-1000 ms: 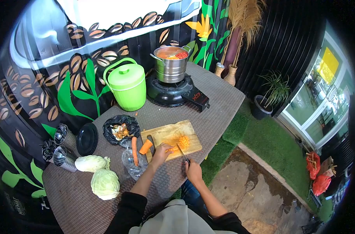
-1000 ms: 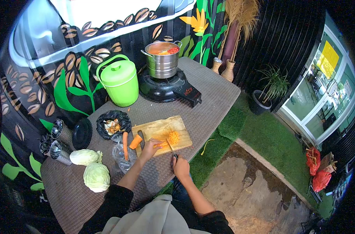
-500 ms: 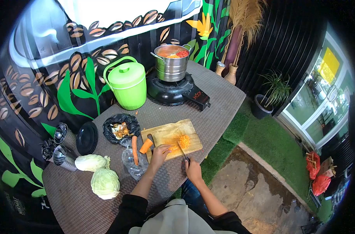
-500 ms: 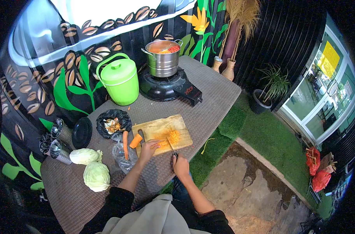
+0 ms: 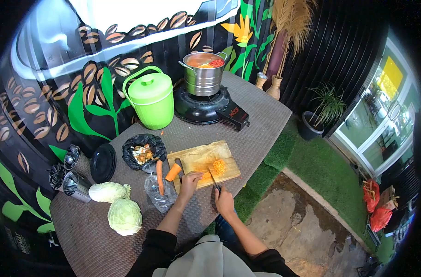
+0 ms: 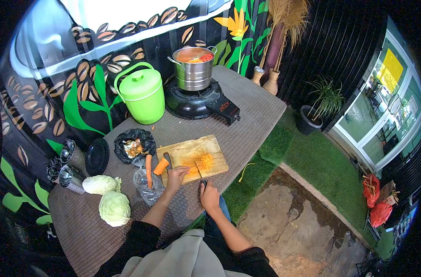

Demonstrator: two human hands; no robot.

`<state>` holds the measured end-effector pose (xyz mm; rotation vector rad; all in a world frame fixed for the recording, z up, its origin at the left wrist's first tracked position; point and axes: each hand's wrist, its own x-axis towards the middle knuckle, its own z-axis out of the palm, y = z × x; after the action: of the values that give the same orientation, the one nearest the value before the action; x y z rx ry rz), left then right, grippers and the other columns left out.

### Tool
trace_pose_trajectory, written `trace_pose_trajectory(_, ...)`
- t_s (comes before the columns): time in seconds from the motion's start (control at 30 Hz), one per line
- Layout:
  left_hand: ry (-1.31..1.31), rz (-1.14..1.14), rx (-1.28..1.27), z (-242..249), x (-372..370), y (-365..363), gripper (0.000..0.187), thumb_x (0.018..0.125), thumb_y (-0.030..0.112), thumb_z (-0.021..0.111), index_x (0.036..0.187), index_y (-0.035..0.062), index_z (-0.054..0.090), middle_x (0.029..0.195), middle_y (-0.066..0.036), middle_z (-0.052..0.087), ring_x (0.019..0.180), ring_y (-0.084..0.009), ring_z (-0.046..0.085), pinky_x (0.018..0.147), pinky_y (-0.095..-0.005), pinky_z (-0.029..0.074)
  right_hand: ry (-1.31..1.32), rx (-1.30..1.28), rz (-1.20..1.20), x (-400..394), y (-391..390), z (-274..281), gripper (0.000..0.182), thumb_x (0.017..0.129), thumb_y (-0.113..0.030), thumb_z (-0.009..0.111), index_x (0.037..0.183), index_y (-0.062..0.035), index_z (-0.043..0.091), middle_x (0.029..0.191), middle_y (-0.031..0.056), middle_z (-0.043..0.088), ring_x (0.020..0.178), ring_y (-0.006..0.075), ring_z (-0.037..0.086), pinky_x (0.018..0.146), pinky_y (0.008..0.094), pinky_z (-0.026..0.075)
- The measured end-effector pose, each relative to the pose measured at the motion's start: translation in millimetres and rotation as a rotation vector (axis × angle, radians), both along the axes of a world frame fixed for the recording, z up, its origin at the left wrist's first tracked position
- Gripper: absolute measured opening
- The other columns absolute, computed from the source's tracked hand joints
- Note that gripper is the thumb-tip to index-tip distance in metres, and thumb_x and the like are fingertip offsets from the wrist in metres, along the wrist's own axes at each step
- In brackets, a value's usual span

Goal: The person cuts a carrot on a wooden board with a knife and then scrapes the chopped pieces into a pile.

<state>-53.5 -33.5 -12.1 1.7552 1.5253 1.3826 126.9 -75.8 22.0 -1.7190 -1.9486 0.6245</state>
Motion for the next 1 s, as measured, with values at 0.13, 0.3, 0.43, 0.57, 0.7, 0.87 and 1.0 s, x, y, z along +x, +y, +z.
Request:
trace_pose_trajectory(0.13, -0.104, 0.003, -0.08, 0, 2, -3, 0.019, 0.079, 0.0, 0.067, 0.097, -0.0053, 0.069, 0.103, -0.019, 0.068, 0.093, -0.0289, 0.067, 0.081, -0.0325, 0.053, 0.069, -0.024, -0.051, -2, 0, -1, 0.032, 0.094, -0.021, 0.051, 0.106, 0.009, 0.05, 0.078, 0.0324, 0.062, 0.077, 0.0483, 0.061, 0.069, 0.0531, 0.049)
trace_pose_trajectory(0.3, 0.035, -0.045, -0.007, 9, -1, -8, 0.025, 0.078, 0.001, 0.069, 0.103, -0.0043, 0.068, 0.104, -0.02, 0.067, 0.093, -0.0283, 0.066, 0.081, -0.0324, 0.053, 0.163, 0.034, -0.064, 3, 0, -7, 0.028, 0.092, -0.019, 0.053, 0.098, 0.0087, 0.054, 0.073, 0.0334, 0.06, 0.073, 0.0495, 0.06, 0.065, 0.0538, 0.048)
trace_pose_trajectory(0.43, -0.019, -0.039, -0.04, 2, 1, -3, 0.025, 0.079, 0.001, 0.069, 0.102, -0.0043, 0.068, 0.102, -0.019, 0.068, 0.093, -0.0281, 0.066, 0.081, -0.0327, 0.052, 0.137, 0.037, -0.054, 5, -1, -11, 0.027, 0.093, -0.019, 0.054, 0.091, 0.0073, 0.053, 0.071, 0.0326, 0.059, 0.07, 0.0496, 0.059, 0.063, 0.0541, 0.047)
trace_pose_trajectory(0.57, -0.009, 0.0, -0.047, 0, 4, -2, 0.026, 0.078, 0.004, 0.071, 0.102, -0.0035, 0.068, 0.103, -0.017, 0.068, 0.093, -0.0286, 0.066, 0.081, -0.0336, 0.052, 0.148, 0.084, -0.058, 3, -2, -10, 0.025, 0.093, -0.019, 0.054, 0.087, 0.0051, 0.052, 0.07, 0.0322, 0.059, 0.069, 0.0498, 0.058, 0.062, 0.0546, 0.046)
trace_pose_trajectory(0.7, 0.068, 0.0, 0.017, 6, 5, -6, 0.033, 0.076, 0.016, 0.075, 0.103, -0.0024, 0.068, 0.103, -0.017, 0.067, 0.095, -0.0285, 0.065, 0.081, -0.0347, 0.051, 0.162, 0.042, -0.067, 3, -2, -9, 0.025, 0.092, -0.019, 0.055, 0.088, 0.0053, 0.052, 0.07, 0.0324, 0.059, 0.069, 0.05, 0.058, 0.062, 0.0549, 0.046)
trace_pose_trajectory(0.87, 0.214, 0.138, 0.033, 11, 20, -4, 0.038, 0.074, 0.028, 0.077, 0.1, 0.001, 0.07, 0.1, -0.014, 0.068, 0.095, -0.0286, 0.064, 0.081, -0.0354, 0.051, 0.157, 0.057, -0.062, 2, -4, -6, 0.025, 0.093, -0.019, 0.054, 0.089, 0.0052, 0.052, 0.07, 0.0327, 0.058, 0.07, 0.05, 0.059, 0.063, 0.0545, 0.047)
trace_pose_trajectory(1.0, 0.281, 0.228, 0.029, 9, 27, 0, 0.033, 0.074, 0.027, 0.075, 0.098, 0.0035, 0.072, 0.098, -0.011, 0.069, 0.093, -0.0272, 0.063, 0.081, -0.0346, 0.05, 0.151, 0.032, -0.061, 6, -4, -5, 0.025, 0.093, -0.019, 0.054, 0.089, 0.0054, 0.052, 0.07, 0.0328, 0.058, 0.07, 0.0499, 0.059, 0.063, 0.0545, 0.047)
